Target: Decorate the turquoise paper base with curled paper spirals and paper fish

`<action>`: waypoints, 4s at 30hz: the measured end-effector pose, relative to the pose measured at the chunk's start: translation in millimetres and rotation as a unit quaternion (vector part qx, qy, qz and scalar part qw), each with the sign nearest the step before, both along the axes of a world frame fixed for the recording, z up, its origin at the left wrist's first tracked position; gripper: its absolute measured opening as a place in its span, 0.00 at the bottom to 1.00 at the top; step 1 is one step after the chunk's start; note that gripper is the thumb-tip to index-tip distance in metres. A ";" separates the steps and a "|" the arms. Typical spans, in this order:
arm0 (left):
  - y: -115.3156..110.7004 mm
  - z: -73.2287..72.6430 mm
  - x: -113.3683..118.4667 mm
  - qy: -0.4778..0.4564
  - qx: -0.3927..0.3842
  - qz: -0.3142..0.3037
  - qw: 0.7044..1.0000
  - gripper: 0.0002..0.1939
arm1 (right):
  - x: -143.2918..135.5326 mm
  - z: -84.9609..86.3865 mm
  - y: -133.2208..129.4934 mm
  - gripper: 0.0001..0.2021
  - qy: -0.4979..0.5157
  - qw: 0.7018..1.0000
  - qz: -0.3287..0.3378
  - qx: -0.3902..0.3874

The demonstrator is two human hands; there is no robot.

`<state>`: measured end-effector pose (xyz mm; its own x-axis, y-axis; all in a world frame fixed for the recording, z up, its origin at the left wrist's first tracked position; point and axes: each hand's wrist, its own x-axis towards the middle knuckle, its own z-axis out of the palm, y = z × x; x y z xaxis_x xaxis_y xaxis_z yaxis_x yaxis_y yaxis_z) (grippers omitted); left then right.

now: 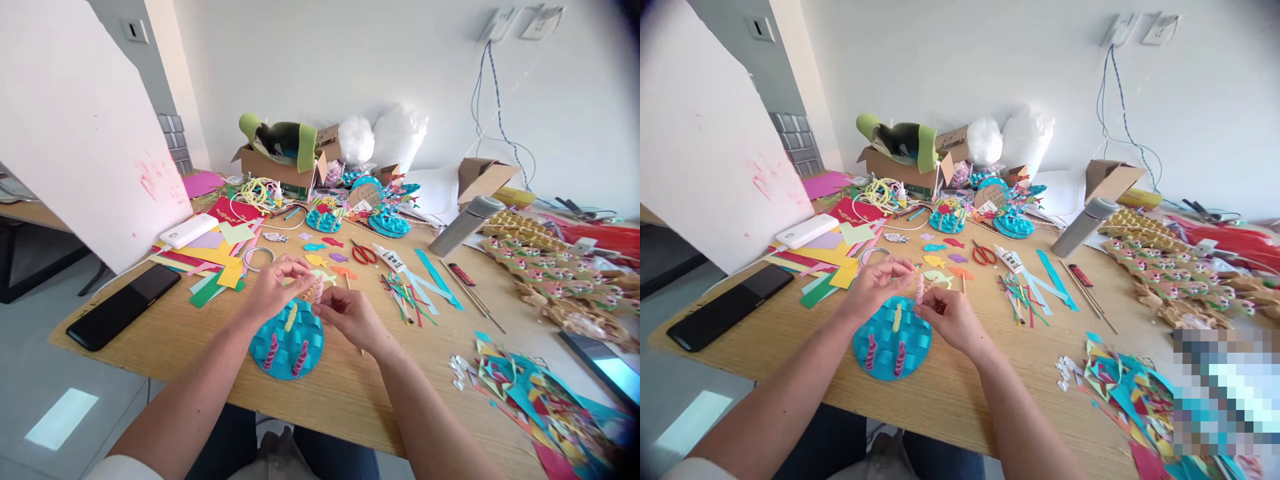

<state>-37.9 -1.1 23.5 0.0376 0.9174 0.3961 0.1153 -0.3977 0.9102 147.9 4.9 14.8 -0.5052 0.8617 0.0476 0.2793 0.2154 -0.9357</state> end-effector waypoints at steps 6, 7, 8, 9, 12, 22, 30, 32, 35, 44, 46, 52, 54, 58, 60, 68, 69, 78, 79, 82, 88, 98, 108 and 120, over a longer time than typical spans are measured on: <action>4.1 -13.5 -5.6 -0.031 -0.039 0.032 0.998 0.10 | 10.3 -3.9 8.0 0.17 -0.024 0.995 0.020 -0.092; 4.6 -15.0 -6.4 -0.032 -0.039 0.035 0.998 0.10 | 12.3 -5.2 7.6 0.17 -0.027 0.993 0.022 -0.109; 4.9 -15.8 -7.0 -0.036 -0.043 0.033 0.998 0.10 | 14.2 -6.7 6.6 0.16 -0.033 0.992 0.020 -0.122; 5.1 -16.0 -7.3 -0.043 -0.047 0.035 0.997 0.10 | 16.1 -8.5 4.9 0.16 -0.041 0.991 0.019 -0.130; 4.5 -13.3 -7.2 -0.045 -0.052 0.031 0.997 0.10 | 20.4 -14.6 -2.0 0.14 -0.075 0.991 -0.003 -0.108; 2.8 -12.9 -5.8 -0.044 -0.037 0.036 0.998 0.09 | 18.6 -34.0 -21.5 0.12 -0.125 0.988 -0.081 -0.029; 3.1 -12.9 -6.2 -0.029 -0.024 0.033 0.999 0.09 | 16.5 -36.3 -32.3 0.10 -0.156 0.981 -0.113 0.020; 3.4 -13.5 -6.3 -0.029 -0.024 0.034 0.999 0.10 | 15.3 -35.2 -32.8 0.10 -0.163 0.980 -0.112 0.033; 4.0 -15.1 -6.4 -0.031 -0.023 0.033 0.999 0.10 | 14.2 -35.0 -33.2 0.10 -0.166 0.979 -0.109 0.044; 4.7 -16.6 -7.1 -0.012 -0.006 0.036 0.999 0.08 | 12.1 -35.0 -35.5 0.08 -0.190 0.972 -0.106 0.091; 4.6 -16.1 -7.1 -0.010 -0.007 0.038 0.999 0.08 | 11.9 -35.9 -36.0 0.08 -0.199 0.969 -0.106 0.099; 4.0 -14.8 -6.6 -0.017 -0.016 0.039 0.999 0.07 | 12.0 -37.5 -37.8 0.08 -0.220 0.962 -0.102 0.126; 3.9 -14.6 -6.5 -0.021 -0.017 0.038 0.999 0.08 | 11.8 -37.3 -38.1 0.08 -0.221 0.961 -0.101 0.129; 4.0 -14.7 -6.7 -0.021 -0.012 0.035 0.999 0.09 | 11.4 -37.8 -37.9 0.06 -0.208 0.966 -0.097 0.123; 4.2 -15.2 -7.1 -0.015 -0.013 0.035 0.999 0.10 | 11.4 -38.8 -37.4 0.05 -0.198 0.968 -0.095 0.118; 4.3 -15.6 -8.4 0.006 -0.001 0.042 0.999 0.10 | 13.5 -40.8 -36.8 0.04 -0.191 0.971 -0.079 0.122; 4.2 -15.1 -8.2 0.005 -0.004 0.041 0.999 0.10 | 13.8 -40.4 -36.9 0.04 -0.190 0.971 -0.077 0.121; -0.5 -7.8 -8.6 0.066 0.031 -0.015 0.997 0.08 | 12.8 -39.1 -34.8 0.07 -0.172 0.974 -0.071 0.132; -2.3 -3.8 -8.1 0.100 0.043 -0.026 0.994 0.08 | 12.8 -39.0 -34.6 0.08 -0.168 0.974 -0.071 0.130; -9.1 12.0 -2.3 0.241 0.083 -0.043 0.966 0.06 | 13.2 -39.4 -34.1 0.08 -0.157 0.977 -0.070 0.126; -13.6 26.5 24.5 0.448 0.148 -0.056 0.880 0.03 | 14.5 -42.2 -33.2 0.07 -0.149 0.976 -0.079 0.136; -8.6 25.8 29.8 0.512 0.097 -0.071 0.851 0.04 | 16.4 -42.9 -31.6 0.07 -0.166 0.973 -0.075 0.138; -7.2 17.6 29.8 0.429 0.137 -0.121 0.885 0.07 | 17.1 -45.1 -30.1 0.05 -0.144 0.977 -0.061 0.142; -5.7 10.4 26.2 0.393 0.132 -0.150 0.898 0.07 | 16.1 -42.7 -25.6 0.09 -0.176 0.969 -0.043 0.170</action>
